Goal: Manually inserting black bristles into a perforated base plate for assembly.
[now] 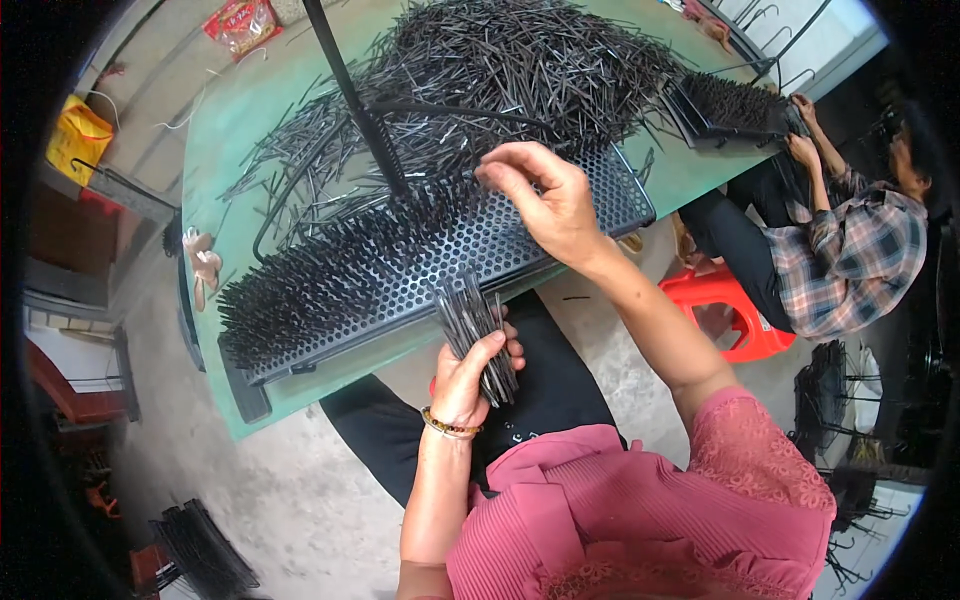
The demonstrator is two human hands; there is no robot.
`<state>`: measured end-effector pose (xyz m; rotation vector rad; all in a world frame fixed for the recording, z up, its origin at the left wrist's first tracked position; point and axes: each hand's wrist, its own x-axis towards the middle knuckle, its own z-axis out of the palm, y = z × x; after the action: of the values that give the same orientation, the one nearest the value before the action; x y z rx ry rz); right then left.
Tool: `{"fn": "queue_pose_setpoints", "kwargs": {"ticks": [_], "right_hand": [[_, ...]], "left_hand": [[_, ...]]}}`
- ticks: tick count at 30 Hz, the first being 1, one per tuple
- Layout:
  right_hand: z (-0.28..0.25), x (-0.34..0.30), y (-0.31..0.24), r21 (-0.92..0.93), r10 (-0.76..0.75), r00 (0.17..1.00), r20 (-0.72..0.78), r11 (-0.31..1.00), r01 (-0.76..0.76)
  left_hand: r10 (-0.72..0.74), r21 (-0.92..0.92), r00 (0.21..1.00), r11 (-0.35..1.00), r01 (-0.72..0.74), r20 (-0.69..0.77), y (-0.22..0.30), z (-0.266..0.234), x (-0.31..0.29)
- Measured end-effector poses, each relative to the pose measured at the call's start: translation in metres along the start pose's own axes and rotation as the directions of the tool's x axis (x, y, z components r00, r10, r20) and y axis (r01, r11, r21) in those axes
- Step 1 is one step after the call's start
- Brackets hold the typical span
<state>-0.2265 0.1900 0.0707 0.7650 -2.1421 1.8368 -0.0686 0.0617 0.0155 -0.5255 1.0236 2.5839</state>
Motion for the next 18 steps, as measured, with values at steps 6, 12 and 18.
{"fn": "queue_pose_setpoints", "kwargs": {"ticks": [6, 12, 18], "right_hand": [[0.011, -0.001, 0.016, -0.119, -0.089, 0.996, -0.007, 0.989, 0.088], [0.015, -0.008, 0.020, -0.216, -0.171, 0.985, 0.013, 0.961, 0.170], [0.017, -0.008, 0.020, -0.447, -0.381, 0.911, 0.157, 0.795, 0.409]], "left_hand": [[0.036, 0.009, 0.997, 0.999, -0.035, -0.067, -0.004, -0.003, 0.002], [-0.046, -0.058, 0.996, 0.997, 0.042, -0.076, -0.002, -0.003, 0.000], [-0.034, -0.011, 0.998, 0.999, 0.034, -0.056, -0.003, -0.007, -0.002]]}}
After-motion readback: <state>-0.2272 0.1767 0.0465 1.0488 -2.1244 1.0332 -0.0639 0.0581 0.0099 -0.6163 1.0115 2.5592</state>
